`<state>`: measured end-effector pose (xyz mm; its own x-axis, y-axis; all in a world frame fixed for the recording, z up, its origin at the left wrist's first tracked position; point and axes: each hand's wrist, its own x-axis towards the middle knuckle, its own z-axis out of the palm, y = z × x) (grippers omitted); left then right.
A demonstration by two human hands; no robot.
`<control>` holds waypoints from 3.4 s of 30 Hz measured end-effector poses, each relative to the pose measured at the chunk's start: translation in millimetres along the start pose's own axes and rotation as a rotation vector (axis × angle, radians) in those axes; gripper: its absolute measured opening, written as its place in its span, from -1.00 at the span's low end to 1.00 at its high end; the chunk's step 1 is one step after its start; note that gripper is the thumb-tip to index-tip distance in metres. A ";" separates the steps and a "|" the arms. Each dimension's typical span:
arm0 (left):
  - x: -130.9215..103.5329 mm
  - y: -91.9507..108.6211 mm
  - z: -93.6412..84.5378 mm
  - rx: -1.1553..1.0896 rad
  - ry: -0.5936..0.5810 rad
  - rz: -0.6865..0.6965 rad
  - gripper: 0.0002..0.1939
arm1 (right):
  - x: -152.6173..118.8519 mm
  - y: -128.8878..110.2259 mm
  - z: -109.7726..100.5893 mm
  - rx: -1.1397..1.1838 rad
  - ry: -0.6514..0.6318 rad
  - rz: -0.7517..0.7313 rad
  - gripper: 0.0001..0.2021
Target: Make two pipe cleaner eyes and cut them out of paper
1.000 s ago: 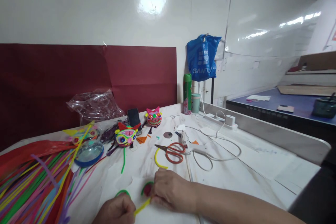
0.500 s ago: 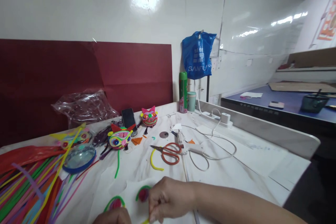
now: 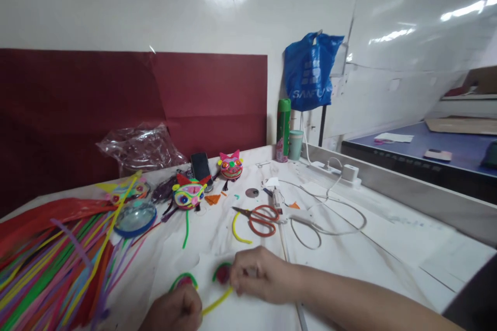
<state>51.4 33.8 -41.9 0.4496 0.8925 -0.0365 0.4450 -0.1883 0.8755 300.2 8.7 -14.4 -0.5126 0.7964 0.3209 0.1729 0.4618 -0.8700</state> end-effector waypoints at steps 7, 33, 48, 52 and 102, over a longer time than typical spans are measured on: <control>-14.2 25.1 2.5 -0.148 0.053 -0.018 -0.82 | -0.2 -1.0 0.3 -0.029 0.028 0.119 -0.62; -33.3 20.1 32.0 0.605 0.054 0.632 -0.83 | -16.3 18.2 16.2 -0.594 -0.067 0.055 -0.82; -33.4 22.8 42.2 0.855 -0.014 0.473 -0.75 | -13.1 24.6 23.5 -0.558 0.024 -0.005 -0.83; -33.1 20.4 42.3 0.865 -0.020 0.467 -0.72 | -12.8 23.8 23.7 -0.556 0.016 -0.005 -0.81; -37.7 28.9 40.7 0.985 0.054 0.488 -0.78 | -40.5 23.2 -140.4 -1.358 0.525 0.683 -0.88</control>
<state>78.7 -22.0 -34.8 0.7215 0.6455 0.2506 0.6625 -0.7487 0.0211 443.0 42.0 5.0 0.2511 0.8959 0.3665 0.9656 -0.2585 -0.0295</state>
